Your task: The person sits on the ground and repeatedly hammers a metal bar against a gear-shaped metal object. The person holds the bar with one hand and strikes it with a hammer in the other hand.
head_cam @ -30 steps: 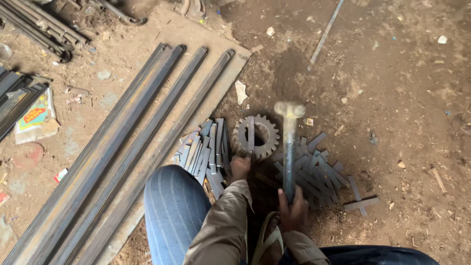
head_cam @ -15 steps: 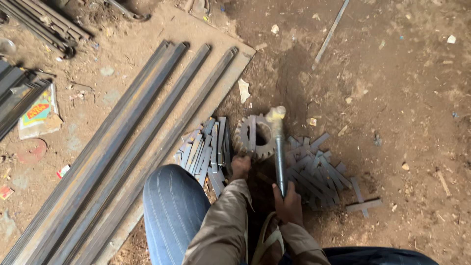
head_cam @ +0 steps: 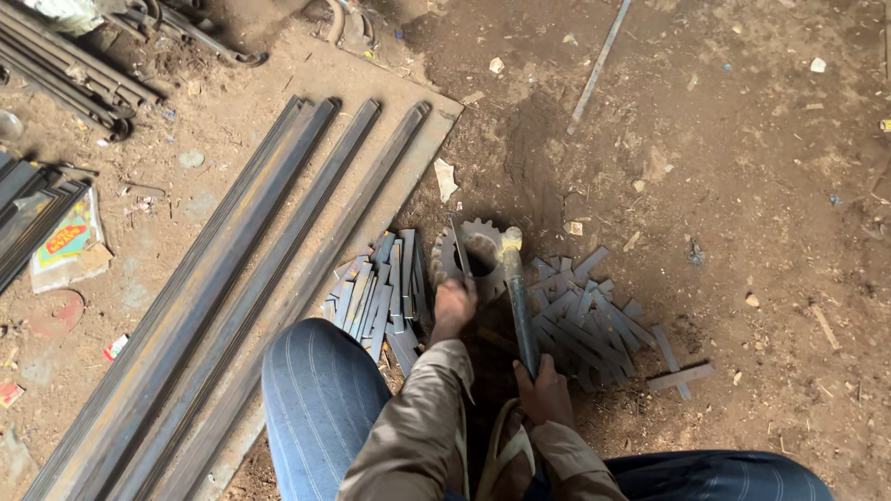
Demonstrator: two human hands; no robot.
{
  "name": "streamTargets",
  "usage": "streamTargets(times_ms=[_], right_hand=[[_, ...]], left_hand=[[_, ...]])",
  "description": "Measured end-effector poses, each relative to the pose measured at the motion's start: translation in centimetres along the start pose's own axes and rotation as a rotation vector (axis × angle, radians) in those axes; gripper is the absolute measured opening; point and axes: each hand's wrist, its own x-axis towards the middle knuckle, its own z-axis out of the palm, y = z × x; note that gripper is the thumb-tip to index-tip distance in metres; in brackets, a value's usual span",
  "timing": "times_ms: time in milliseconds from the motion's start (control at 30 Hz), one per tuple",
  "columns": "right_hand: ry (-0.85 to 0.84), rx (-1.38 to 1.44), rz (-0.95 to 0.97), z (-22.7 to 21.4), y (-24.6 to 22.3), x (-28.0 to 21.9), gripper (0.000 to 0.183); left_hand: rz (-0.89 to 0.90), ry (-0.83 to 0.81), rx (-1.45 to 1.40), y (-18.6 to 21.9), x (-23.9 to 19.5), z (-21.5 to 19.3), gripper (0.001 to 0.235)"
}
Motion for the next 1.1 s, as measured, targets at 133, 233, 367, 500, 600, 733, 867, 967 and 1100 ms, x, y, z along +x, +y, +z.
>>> streamTargets(times_ms=[133, 233, 367, 500, 600, 733, 867, 967, 1100], right_hand=[[0.018, 0.037, -0.006, 0.2, 0.4, 0.3, 0.046], [-0.018, 0.054, 0.034, 0.0, 0.1, 0.4, 0.048], [-0.114, 0.071, 0.159, -0.2, 0.1, 0.5, 0.051], [-0.048, 0.063, 0.089, 0.8, 1.3, 0.7, 0.057], [-0.026, 0.044, 0.073, 1.6, 2.7, 1.4, 0.066], [0.060, 0.033, -0.039, 1.9, 3.4, 1.5, 0.065], [-0.064, 0.143, 0.211, 1.0, 2.0, 1.9, 0.060], [0.016, 0.029, 0.060, 0.0, 0.4, 1.8, 0.056], [0.071, 0.060, -0.073, -0.5, -1.2, -0.4, 0.046]], left_hand=[[-0.050, -0.142, -0.461, -0.6, 0.8, -0.2, 0.052], [-0.204, -0.308, -0.766, -0.2, 0.8, -1.0, 0.052], [-0.496, -0.455, -1.103, 2.3, 1.0, -2.7, 0.050], [-0.637, -0.408, -1.104, 4.7, 2.4, -4.4, 0.052], [-0.560, -0.358, -1.039, 5.5, 3.2, -4.0, 0.053], [-0.485, -0.212, -0.772, 3.6, 3.2, -2.4, 0.055], [-0.137, -0.063, -0.019, 0.2, 3.5, -1.9, 0.067], [-0.299, -0.160, 0.177, -1.5, 2.6, -2.1, 0.057], [0.067, -0.291, 0.461, -2.8, 1.9, -2.9, 0.046]])
